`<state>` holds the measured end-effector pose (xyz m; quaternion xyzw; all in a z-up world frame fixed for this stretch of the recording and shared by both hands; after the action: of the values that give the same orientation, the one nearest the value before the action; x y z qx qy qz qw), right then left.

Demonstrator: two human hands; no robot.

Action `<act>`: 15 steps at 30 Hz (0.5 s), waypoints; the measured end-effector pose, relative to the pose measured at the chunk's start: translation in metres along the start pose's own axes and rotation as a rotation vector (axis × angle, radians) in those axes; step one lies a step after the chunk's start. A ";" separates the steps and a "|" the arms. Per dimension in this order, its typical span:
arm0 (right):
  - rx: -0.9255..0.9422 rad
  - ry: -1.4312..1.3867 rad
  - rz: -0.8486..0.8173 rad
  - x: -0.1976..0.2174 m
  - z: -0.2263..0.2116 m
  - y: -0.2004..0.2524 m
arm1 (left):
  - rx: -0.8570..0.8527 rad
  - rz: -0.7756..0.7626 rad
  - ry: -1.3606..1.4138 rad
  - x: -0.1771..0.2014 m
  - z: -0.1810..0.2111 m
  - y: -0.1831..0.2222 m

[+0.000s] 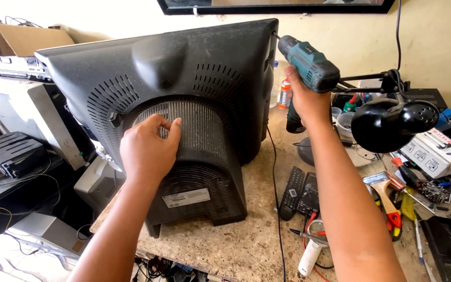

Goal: Disassembling the back casing of a CRT television using a power drill and inspecting internal components.

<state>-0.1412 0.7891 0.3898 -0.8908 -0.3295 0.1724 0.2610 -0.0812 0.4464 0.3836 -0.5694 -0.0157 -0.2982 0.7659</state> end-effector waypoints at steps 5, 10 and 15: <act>0.016 -0.016 0.012 0.000 -0.003 -0.001 | -0.003 0.018 0.005 -0.009 -0.003 0.004; -0.014 0.019 -0.119 0.003 0.000 0.003 | 0.205 -0.289 -0.058 -0.006 0.001 -0.002; -0.393 0.242 -0.074 0.066 -0.016 0.088 | -0.045 0.329 0.362 0.025 -0.003 0.026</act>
<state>-0.0417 0.7716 0.3428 -0.9260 -0.3554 -0.0129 0.1263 -0.0497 0.4378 0.3695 -0.5183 0.2213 -0.2670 0.7817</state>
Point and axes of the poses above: each hand's wrist, its own y-axis away from the middle knuckle, its own x-axis out of the back of the hand, z = x × y, the point moved 4 cm from there along -y, towards the middle knuckle, and after that the axes turned 10 degrees about z, right-handed, at the moved point
